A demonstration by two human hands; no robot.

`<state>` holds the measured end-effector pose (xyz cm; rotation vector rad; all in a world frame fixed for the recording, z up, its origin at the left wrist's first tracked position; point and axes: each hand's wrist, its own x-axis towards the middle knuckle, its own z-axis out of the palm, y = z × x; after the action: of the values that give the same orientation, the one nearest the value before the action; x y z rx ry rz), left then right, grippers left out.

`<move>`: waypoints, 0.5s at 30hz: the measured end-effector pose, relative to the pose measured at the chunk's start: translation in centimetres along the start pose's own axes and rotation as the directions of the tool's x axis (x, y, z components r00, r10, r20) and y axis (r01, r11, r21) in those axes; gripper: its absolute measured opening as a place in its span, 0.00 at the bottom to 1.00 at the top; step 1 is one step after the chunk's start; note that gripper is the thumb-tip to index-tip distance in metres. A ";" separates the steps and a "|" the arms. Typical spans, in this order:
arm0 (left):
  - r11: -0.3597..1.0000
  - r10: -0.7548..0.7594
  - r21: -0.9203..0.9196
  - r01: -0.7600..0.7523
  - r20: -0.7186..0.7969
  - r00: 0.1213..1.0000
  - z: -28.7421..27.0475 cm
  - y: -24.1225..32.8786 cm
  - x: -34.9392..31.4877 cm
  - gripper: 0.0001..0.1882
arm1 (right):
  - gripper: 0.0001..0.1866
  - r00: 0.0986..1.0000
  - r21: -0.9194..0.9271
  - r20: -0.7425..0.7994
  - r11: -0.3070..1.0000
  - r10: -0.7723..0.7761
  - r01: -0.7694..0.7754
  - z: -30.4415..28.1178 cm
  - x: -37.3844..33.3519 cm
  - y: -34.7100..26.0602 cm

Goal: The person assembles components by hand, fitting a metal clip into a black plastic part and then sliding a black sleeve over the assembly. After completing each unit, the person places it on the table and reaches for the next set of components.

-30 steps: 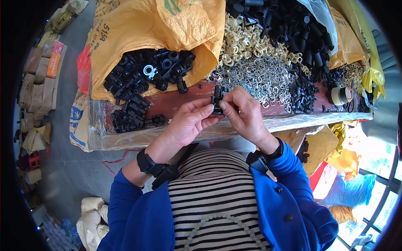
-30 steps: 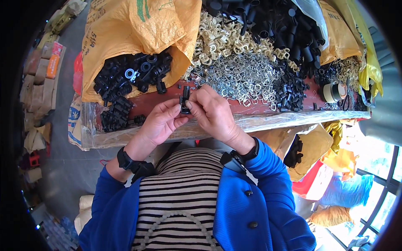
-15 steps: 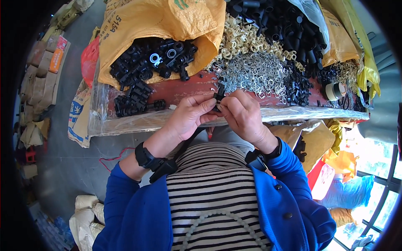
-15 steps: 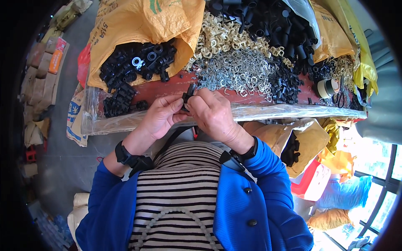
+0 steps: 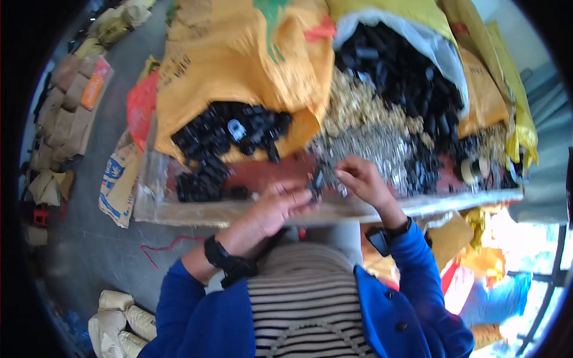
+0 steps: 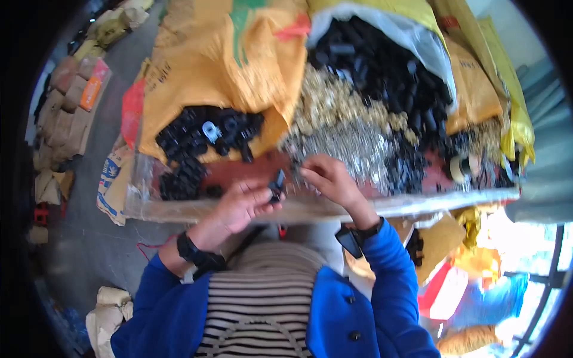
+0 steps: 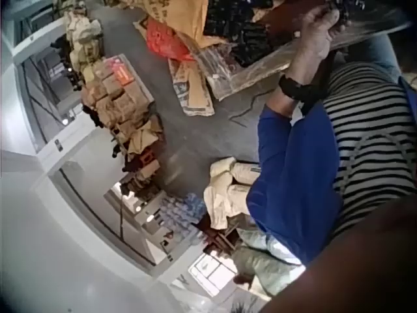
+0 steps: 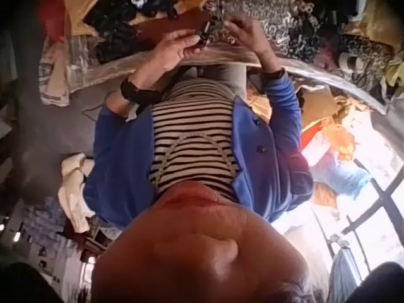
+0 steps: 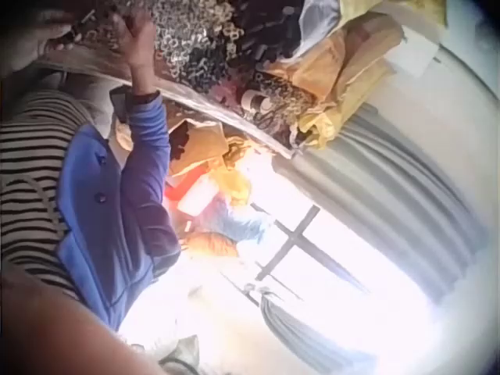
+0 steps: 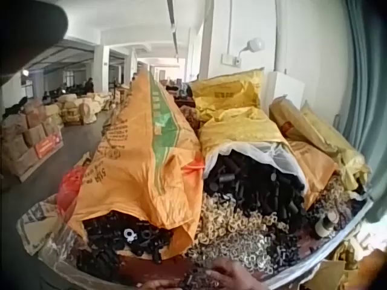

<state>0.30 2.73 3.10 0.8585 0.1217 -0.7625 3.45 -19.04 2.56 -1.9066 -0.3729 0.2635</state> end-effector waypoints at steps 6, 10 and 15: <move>0.993 -0.043 -0.110 0.039 -0.036 0.998 -1.6 -1.4 2.1 0.08 | 0.09 0.924 -0.725 -0.312 0.684 -0.222 -0.081 -3.4 5.9 3.9; 0.994 0.006 -0.105 -0.008 -0.023 1.000 -2.3 -1.0 2.1 0.10 | 0.07 0.934 -0.782 -0.258 0.621 -0.246 -0.053 -2.8 7.0 4.9; 0.997 0.005 -0.083 -0.008 -0.037 0.999 -2.5 -0.2 1.2 0.10 | 0.05 0.892 -0.645 -0.295 0.760 -0.341 0.077 -2.8 6.7 3.6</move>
<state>1.57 3.81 0.84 0.7939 0.1819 -0.7304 11.13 -20.11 0.12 -2.4714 -0.4292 -0.4692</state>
